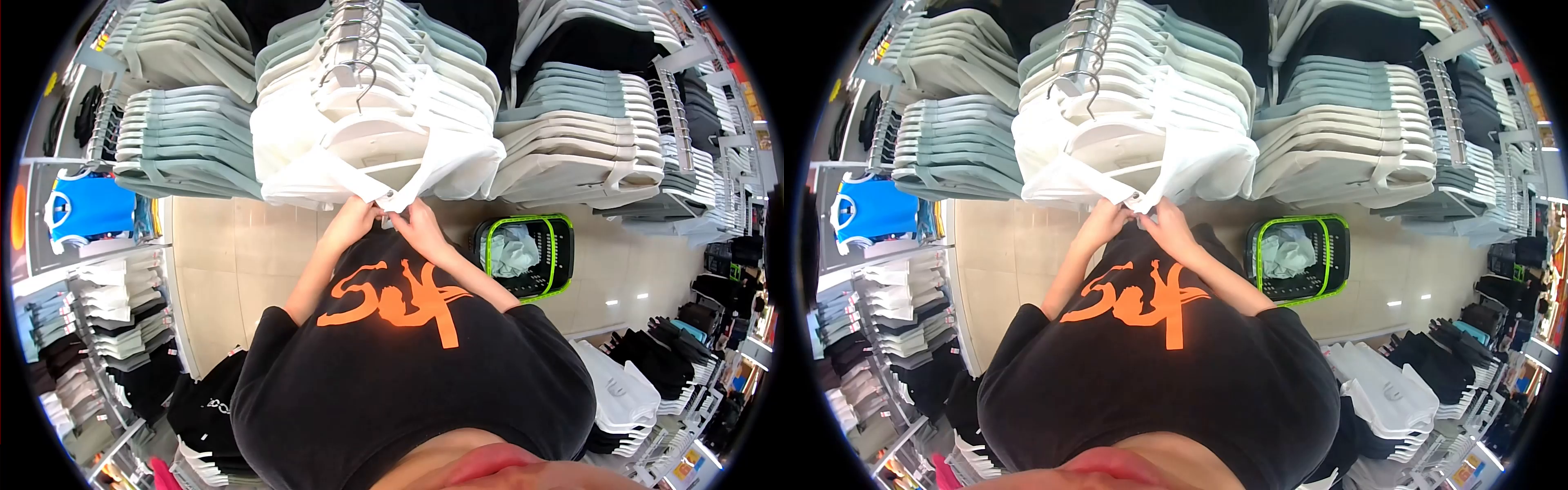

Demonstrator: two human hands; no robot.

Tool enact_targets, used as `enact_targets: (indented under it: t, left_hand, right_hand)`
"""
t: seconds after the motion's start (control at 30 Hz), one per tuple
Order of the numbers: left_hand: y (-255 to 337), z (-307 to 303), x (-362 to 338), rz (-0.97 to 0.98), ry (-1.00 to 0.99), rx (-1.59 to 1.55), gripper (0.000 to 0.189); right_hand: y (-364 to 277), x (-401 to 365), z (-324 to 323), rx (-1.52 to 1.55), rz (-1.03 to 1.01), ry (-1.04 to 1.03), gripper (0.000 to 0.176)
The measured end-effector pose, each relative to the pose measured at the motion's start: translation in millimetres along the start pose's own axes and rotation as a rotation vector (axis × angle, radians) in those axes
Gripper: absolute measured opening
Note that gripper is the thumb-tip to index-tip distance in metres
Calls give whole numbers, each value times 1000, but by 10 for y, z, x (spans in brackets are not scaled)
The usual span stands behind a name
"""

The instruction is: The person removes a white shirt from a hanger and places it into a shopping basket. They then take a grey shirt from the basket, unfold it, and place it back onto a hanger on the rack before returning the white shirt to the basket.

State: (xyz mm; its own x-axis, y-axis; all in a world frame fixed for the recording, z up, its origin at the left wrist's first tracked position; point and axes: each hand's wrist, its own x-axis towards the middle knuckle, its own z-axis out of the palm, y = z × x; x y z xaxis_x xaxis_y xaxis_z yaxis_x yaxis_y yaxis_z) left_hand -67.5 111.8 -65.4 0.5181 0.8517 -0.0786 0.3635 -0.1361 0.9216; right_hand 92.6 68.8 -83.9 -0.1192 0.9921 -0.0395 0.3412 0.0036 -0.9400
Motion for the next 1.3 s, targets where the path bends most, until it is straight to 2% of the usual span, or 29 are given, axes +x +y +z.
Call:
enact_targets:
  t: [0.07,0.17,0.27,0.37,0.47,0.57,0.67,0.77,0.97,1.13,1.23,1.3]
  left_hand:
    - [70,0,9,-78,-28,-118,19]
    - [148,22,-18,-12,-5,-127,21]
    - [215,42,-16,-41,-7,-52,24]
    - [170,122,-17,18,105,-61,20]
    - [87,203,-17,-107,128,-301,16]
    - [-108,307,-15,-224,163,-291,16]
    - [-173,410,-48,-222,209,-146,17]
    - [-127,487,-75,-50,337,51,16]
    - [-443,655,-80,-15,461,12,14]
    - [-474,580,-64,21,412,-27,13]
    - [-395,552,-53,47,461,12,14]
    - [-405,567,-58,21,485,22,14]
  right_hand:
    - [-8,-26,5,27,-23,29,26]
    - [-10,-70,-15,-19,-102,72,28]
    - [-33,-91,-20,-27,-145,108,27]
    - [34,-110,1,-43,-120,109,25]
    - [7,-122,-36,-65,-107,122,21]
    - [56,-89,-27,38,-76,145,16]
    - [-13,-56,-72,142,32,123,13]
    - [-73,-61,-97,180,109,100,13]
    - [43,-18,-89,298,179,46,12]
    - [236,66,-93,561,215,-111,12]
    - [238,69,-20,566,204,-42,13]
    - [100,38,-35,329,138,78,13]
